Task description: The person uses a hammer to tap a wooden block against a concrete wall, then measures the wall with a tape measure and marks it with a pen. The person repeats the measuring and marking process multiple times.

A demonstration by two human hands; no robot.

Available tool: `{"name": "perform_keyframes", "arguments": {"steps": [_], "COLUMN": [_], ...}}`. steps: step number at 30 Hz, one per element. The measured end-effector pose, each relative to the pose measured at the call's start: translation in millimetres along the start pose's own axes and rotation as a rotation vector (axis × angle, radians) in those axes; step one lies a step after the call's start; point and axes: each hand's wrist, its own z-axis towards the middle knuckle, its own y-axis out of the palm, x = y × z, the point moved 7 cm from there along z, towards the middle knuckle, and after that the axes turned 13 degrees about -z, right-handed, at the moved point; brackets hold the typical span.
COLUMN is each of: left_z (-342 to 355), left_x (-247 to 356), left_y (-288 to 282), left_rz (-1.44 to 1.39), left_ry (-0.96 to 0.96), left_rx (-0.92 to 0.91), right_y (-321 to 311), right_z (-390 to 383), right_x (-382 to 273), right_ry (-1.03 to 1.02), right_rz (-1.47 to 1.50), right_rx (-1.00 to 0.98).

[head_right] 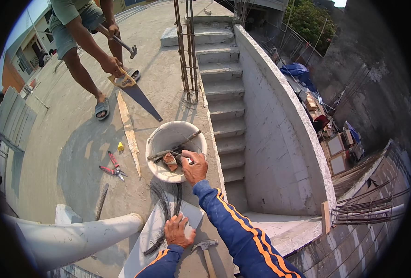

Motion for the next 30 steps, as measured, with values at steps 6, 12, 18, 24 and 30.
{"name": "perform_keyframes", "arguments": {"steps": [6, 12, 18, 24, 30], "left_z": [1, 2, 6, 6, -8], "left_x": [6, 8, 7, 6, 22], "left_y": [-7, -12, -12, -12, -19], "left_rz": [0.007, -0.019, -0.040, -0.076, -0.087], "left_ry": [-0.021, -0.026, -0.024, 0.003, 0.146], "left_rx": [0.005, 0.004, -0.002, 0.035, 0.047], "right_y": [-9, -29, -56, -91, -114], "right_z": [-2, -25, -88, -224, -312], "right_x": [-23, -36, -11, 69, 86], "right_ry": [0.266, 0.317, 0.253, 0.450, 0.269], "right_rz": [0.738, 0.877, 0.648, 0.215, -0.140], "right_rx": [-0.182, -0.419, -0.463, -0.493, -0.679]}}
